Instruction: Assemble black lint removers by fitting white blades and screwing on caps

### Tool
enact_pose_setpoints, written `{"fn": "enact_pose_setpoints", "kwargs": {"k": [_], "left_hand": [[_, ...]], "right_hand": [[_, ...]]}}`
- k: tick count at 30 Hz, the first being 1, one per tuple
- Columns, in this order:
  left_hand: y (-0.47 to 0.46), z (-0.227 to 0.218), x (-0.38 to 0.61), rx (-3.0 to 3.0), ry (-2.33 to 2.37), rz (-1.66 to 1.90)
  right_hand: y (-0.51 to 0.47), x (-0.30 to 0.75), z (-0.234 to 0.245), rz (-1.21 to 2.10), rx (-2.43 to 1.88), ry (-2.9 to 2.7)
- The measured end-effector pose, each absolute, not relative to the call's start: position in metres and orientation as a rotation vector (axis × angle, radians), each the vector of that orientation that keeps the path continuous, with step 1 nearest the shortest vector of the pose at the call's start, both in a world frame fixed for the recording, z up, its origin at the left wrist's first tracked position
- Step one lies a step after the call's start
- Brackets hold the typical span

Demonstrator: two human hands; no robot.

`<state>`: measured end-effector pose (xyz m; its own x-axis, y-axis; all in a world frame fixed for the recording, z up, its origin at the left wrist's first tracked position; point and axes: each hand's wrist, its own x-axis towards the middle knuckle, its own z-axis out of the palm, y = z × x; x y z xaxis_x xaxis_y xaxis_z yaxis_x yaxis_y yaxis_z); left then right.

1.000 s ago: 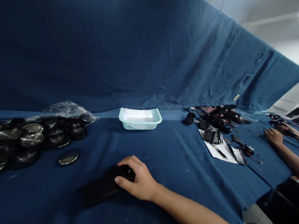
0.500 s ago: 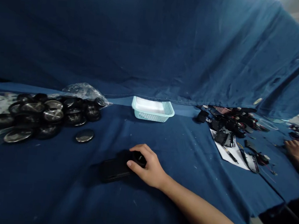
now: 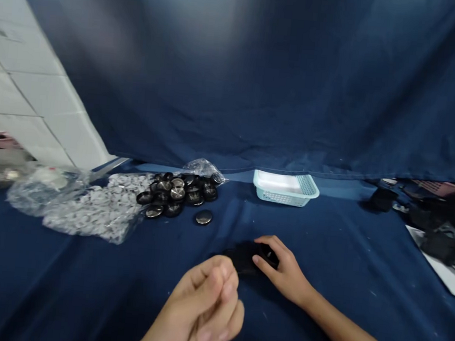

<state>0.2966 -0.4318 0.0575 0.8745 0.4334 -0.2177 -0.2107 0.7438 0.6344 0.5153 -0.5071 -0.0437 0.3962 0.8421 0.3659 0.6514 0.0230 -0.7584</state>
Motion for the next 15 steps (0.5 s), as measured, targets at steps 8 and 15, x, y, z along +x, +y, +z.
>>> {"fn": "enact_pose_setpoints", "kwargs": {"k": [8,15], "left_hand": [[-0.449,0.079,0.306,0.494,0.290,0.388],[-0.460,0.081,0.292,0.707,0.182,0.358]], "right_hand": [[-0.510,0.513,-0.044,0.240,-1.715,-1.353],[-0.509,0.513,-0.046,0.223,-1.730,-1.348]]}}
